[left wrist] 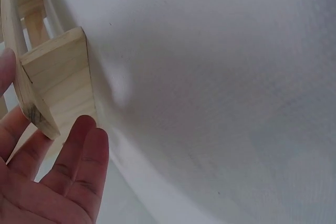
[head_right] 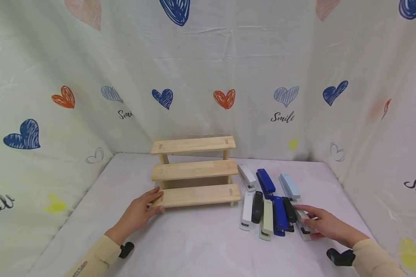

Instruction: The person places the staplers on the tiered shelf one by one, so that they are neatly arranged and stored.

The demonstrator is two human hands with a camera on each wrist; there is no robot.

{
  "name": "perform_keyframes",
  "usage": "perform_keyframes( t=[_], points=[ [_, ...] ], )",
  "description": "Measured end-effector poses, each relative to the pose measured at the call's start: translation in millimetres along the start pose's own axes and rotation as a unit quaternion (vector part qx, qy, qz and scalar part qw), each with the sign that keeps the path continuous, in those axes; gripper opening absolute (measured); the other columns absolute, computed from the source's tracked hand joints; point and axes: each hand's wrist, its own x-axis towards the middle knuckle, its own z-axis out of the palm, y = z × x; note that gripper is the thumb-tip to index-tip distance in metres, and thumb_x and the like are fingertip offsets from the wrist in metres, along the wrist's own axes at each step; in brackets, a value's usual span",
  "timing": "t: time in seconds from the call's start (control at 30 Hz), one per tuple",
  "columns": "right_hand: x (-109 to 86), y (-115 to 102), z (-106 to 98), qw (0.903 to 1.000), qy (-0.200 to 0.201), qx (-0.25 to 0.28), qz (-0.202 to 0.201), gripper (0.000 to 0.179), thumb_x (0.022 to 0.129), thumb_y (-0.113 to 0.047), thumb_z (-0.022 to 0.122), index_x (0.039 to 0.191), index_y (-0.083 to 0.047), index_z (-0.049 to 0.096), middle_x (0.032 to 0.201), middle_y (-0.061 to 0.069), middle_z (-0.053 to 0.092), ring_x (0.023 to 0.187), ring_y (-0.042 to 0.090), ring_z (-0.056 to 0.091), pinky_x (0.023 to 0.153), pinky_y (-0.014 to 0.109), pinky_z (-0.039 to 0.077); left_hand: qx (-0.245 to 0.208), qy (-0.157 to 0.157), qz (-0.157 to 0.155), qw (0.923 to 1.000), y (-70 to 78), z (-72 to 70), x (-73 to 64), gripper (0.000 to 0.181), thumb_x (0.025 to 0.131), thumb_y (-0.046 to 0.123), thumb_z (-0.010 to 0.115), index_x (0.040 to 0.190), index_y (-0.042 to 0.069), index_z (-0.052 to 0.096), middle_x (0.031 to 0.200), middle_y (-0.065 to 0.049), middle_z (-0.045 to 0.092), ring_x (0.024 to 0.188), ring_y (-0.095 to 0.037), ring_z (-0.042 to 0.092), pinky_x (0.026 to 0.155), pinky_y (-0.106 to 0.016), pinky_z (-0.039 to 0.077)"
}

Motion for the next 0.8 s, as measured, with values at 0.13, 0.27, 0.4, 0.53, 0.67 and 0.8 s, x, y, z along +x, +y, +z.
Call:
perform_keyframes(
  t=[0.13, 0.27, 0.4, 0.53, 0.67, 0.8],
  points=[
    [-1.6, 1.8, -3.2, 0.9997, -0.010, 0.020, 0.009, 0.062, 0.099, -0.021, 0.062, 0.152, -0.002, 0.035, 0.138, 0.043, 0.028, 0.110, 0.042, 0.051, 0.082, 0.052, 0.055, 0.004, -0.008, -0.006, 0.9999, -0.4, -0.5, -0.1, 0.057, 0.088, 0.019, 0.078, 0.138, 0.002, 0.059, 0.150, -0.014, 0.047, 0.127, -0.034, 0.053, 0.099, -0.050, 0.045],
    [-0.1, 1.5, -4.0, 0.9996, -0.005, 0.025, 0.015, 0.062, 0.097, -0.018, 0.064, 0.150, -0.001, 0.037, 0.131, 0.033, 0.038, 0.105, 0.036, 0.053, 0.083, 0.052, 0.055, 0.006, -0.013, -0.008, 0.9999, -0.8, -1.0, 0.0, 0.057, 0.089, 0.020, 0.078, 0.139, 0.003, 0.058, 0.151, -0.013, 0.046, 0.129, -0.034, 0.051, 0.100, -0.050, 0.045],
    [1.2, 2.6, -3.5, 0.9982, -0.005, 0.054, 0.025, 0.063, 0.097, -0.017, 0.065, 0.151, -0.001, 0.036, 0.138, 0.039, 0.030, 0.116, 0.049, 0.044, 0.085, 0.052, 0.054, 0.007, -0.014, -0.003, 0.9999, -1.1, -1.3, 0.0, 0.056, 0.089, 0.019, 0.077, 0.139, 0.002, 0.058, 0.151, -0.014, 0.046, 0.130, -0.036, 0.050, 0.099, -0.050, 0.045],
    [1.4, 5.6, -3.6, 0.9955, -0.008, 0.091, 0.025, 0.062, 0.098, -0.013, 0.062, 0.152, -0.001, 0.034, 0.146, 0.042, 0.020, 0.117, 0.047, 0.046, 0.087, 0.050, 0.054, 0.007, -0.016, -0.002, 0.9998, -1.4, -1.3, -0.1, 0.056, 0.090, 0.020, 0.077, 0.139, 0.001, 0.057, 0.151, -0.015, 0.045, 0.130, -0.036, 0.050, 0.100, -0.050, 0.045],
    [1.3, 9.5, -4.1, 0.9925, -0.013, 0.120, 0.020, 0.060, 0.099, -0.010, 0.060, 0.152, 0.001, 0.033, 0.147, 0.041, 0.021, 0.107, 0.032, 0.055, 0.088, 0.048, 0.054, 0.003, -0.017, -0.004, 0.9998, -1.5, -1.8, -0.4, 0.056, 0.090, 0.019, 0.077, 0.139, 0.001, 0.058, 0.151, -0.014, 0.045, 0.126, -0.035, 0.054, 0.098, -0.050, 0.046],
    [1.4, 12.9, -4.2, 0.9896, -0.013, 0.142, 0.021, 0.060, 0.099, -0.012, 0.060, 0.152, 0.000, 0.034, 0.148, 0.040, 0.022, 0.103, 0.028, 0.056, 0.088, 0.046, 0.054, 0.000, -0.016, -0.004, 0.9999, -1.3, -2.5, -0.7, 0.055, 0.089, 0.018, 0.077, 0.138, 0.001, 0.059, 0.150, -0.014, 0.046, 0.119, -0.032, 0.059, 0.095, -0.049, 0.048]
  ],
)
